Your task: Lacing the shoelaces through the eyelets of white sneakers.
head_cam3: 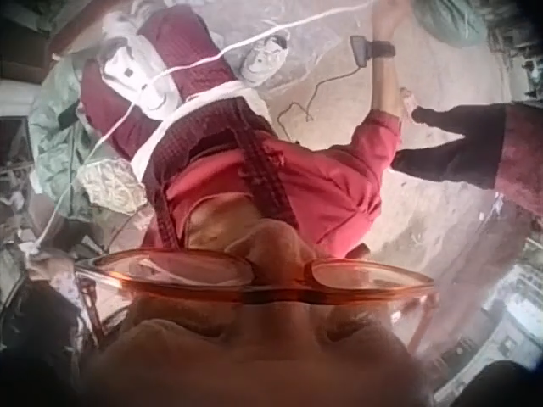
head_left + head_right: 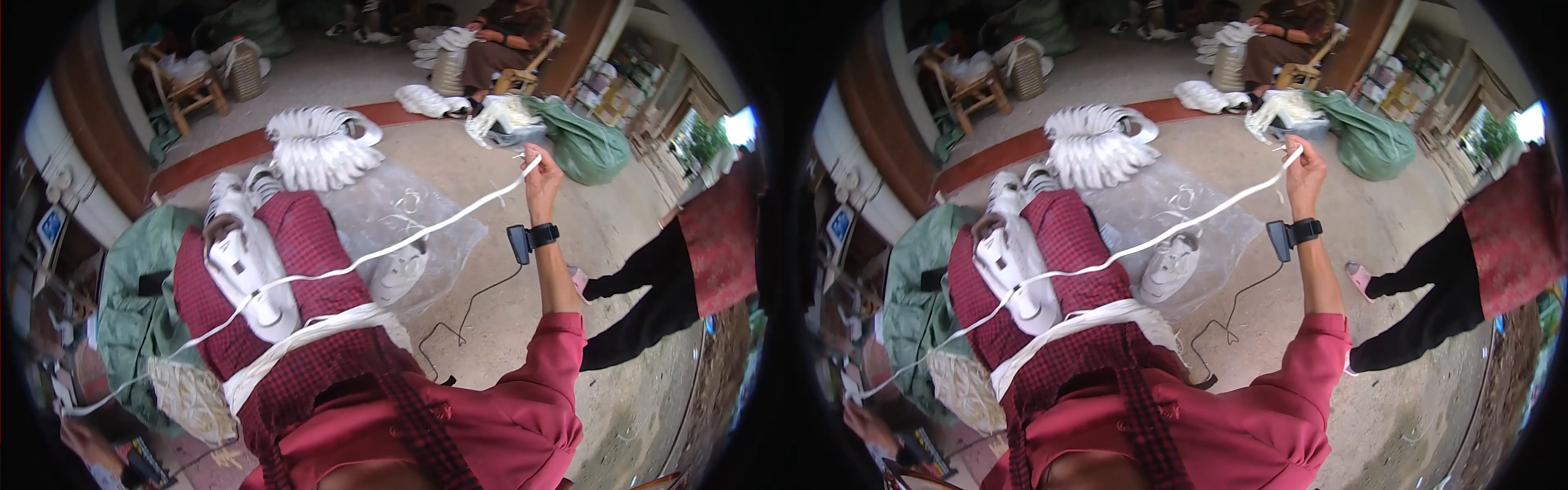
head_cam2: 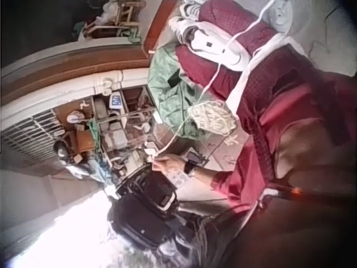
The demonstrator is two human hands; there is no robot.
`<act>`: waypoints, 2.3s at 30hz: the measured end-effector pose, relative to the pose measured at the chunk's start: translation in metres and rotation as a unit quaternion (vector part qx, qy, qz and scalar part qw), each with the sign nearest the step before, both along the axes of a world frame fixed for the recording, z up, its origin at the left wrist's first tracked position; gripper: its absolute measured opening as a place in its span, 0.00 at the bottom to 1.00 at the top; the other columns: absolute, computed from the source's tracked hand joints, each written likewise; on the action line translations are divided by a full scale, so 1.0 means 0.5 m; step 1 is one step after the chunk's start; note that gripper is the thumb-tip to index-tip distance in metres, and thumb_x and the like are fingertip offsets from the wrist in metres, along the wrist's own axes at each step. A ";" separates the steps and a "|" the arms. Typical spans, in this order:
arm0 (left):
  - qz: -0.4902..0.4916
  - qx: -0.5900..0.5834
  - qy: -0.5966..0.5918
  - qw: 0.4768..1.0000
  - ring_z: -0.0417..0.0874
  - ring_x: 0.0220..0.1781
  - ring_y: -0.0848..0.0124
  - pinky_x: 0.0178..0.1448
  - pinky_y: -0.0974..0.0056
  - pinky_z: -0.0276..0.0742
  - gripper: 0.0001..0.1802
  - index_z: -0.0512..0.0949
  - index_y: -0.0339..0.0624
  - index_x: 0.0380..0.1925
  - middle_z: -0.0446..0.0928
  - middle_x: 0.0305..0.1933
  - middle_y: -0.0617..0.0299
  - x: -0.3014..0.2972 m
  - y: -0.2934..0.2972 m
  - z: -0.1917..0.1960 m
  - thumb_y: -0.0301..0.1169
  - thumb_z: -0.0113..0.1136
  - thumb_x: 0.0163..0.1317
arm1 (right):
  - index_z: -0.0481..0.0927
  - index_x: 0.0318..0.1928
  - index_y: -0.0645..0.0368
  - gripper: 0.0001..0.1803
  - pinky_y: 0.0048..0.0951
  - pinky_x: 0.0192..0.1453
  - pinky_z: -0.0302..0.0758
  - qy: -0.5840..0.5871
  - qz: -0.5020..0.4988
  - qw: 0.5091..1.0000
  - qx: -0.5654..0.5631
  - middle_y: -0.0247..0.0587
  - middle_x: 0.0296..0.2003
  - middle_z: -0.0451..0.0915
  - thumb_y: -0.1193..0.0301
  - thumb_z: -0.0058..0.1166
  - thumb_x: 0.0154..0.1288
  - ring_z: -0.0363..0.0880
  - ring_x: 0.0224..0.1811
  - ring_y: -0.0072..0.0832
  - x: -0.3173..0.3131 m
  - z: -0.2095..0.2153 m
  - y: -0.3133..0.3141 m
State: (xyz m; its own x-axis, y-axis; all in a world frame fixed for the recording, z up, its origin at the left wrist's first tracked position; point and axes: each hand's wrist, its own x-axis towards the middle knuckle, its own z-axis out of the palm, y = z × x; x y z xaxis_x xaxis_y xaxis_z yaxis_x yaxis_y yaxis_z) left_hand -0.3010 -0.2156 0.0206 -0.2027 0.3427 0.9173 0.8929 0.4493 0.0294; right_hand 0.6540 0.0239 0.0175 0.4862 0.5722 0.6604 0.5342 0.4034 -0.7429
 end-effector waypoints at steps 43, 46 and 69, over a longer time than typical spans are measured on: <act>-0.551 -0.117 -0.496 0.660 0.79 0.38 0.80 0.35 0.76 0.78 0.05 0.81 0.36 0.37 0.77 0.41 0.62 0.741 0.301 -0.170 0.17 0.62 0.62 | 0.70 0.28 0.59 0.10 0.19 0.27 0.61 -0.079 0.518 0.804 -0.281 0.23 0.22 0.68 0.83 0.58 0.51 0.63 0.24 0.11 -0.763 -0.110 0.005; -0.542 -0.144 -0.483 0.672 0.79 0.37 0.80 0.36 0.77 0.79 0.05 0.81 0.36 0.36 0.76 0.40 0.62 0.738 0.290 -0.166 0.17 0.62 0.61 | 0.70 0.28 0.58 0.10 0.18 0.27 0.61 -0.050 0.533 0.797 -0.279 0.22 0.23 0.68 0.84 0.58 0.51 0.63 0.25 0.10 -0.764 -0.122 0.009; -0.534 -0.348 0.153 0.755 0.71 0.53 0.58 0.54 0.56 0.69 0.16 0.78 0.39 0.33 0.70 0.44 0.58 0.708 0.403 -0.032 0.29 0.64 0.39 | 0.80 0.37 0.62 0.10 0.42 0.46 0.70 -0.672 0.423 0.606 0.053 0.43 0.39 0.72 0.75 0.59 0.50 0.69 0.50 0.41 -0.769 0.045 0.033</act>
